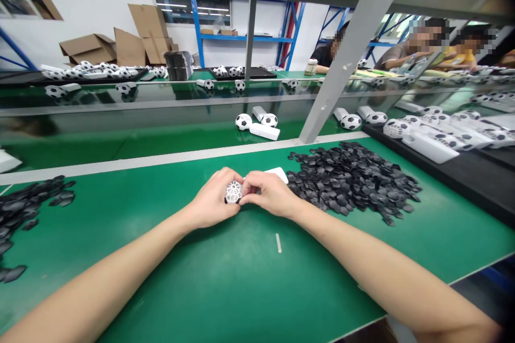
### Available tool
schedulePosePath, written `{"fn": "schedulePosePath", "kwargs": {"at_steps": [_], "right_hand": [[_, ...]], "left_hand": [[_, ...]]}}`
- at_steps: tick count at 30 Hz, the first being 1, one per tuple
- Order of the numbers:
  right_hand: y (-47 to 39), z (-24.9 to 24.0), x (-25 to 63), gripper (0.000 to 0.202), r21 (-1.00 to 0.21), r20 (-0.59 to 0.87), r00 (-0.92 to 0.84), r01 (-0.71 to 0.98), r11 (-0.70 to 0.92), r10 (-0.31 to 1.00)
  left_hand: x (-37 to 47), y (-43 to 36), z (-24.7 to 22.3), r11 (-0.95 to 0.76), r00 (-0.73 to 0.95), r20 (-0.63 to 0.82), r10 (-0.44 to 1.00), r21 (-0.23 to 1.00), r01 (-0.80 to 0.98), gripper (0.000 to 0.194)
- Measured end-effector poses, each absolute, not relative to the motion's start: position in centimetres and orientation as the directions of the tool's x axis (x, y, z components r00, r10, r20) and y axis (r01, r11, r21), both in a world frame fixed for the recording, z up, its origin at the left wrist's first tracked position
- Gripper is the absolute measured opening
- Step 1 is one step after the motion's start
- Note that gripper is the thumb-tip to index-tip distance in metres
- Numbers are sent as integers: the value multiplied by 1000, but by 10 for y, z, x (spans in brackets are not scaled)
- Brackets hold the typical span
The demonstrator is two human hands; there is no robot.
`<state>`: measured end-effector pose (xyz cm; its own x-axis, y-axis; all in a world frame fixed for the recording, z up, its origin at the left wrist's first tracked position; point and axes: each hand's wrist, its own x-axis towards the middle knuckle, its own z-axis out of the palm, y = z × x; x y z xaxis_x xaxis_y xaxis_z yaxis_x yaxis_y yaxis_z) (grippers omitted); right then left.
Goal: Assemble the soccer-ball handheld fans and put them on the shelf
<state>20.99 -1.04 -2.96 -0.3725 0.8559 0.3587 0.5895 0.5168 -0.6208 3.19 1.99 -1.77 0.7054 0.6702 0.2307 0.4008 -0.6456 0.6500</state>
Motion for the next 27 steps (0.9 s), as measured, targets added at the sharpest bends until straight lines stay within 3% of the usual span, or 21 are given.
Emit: {"fn": "schedulePosePath", "kwargs": {"at_steps": [4, 7, 12, 15, 19, 22, 27], "right_hand": [[-19, -24, 205, 16, -584, 375, -368, 619, 525, 851], [-21, -25, 211, 18, -553, 483, -327, 605, 573, 812], [-3, -49, 252, 31, -373, 565, -253, 770, 517, 785], [12, -74, 288, 38, -251, 568, -253, 853, 457, 783], [29, -94, 312, 40, -122, 545, -168, 954, 276, 821], [19, -82, 296, 34, -140, 461, -78, 977, 160, 884], [-12, -32, 245, 29, -281, 361, -83, 940, 194, 929]], "left_hand": [[31, 18, -23, -635, 685, 262, 680, 678, 371, 36], [33, 41, -21, -614, 607, 275, 745, 639, 464, 48], [16, 122, -15, -386, 205, 357, 911, 568, 727, 47], [0, 156, -26, -170, -19, 320, 947, 551, 817, 52], [-12, 174, -44, 15, -184, 279, 942, 515, 857, 65], [-14, 168, -41, 17, -178, 305, 935, 466, 885, 73], [-12, 147, -11, 27, -190, 360, 913, 411, 911, 53]]}}
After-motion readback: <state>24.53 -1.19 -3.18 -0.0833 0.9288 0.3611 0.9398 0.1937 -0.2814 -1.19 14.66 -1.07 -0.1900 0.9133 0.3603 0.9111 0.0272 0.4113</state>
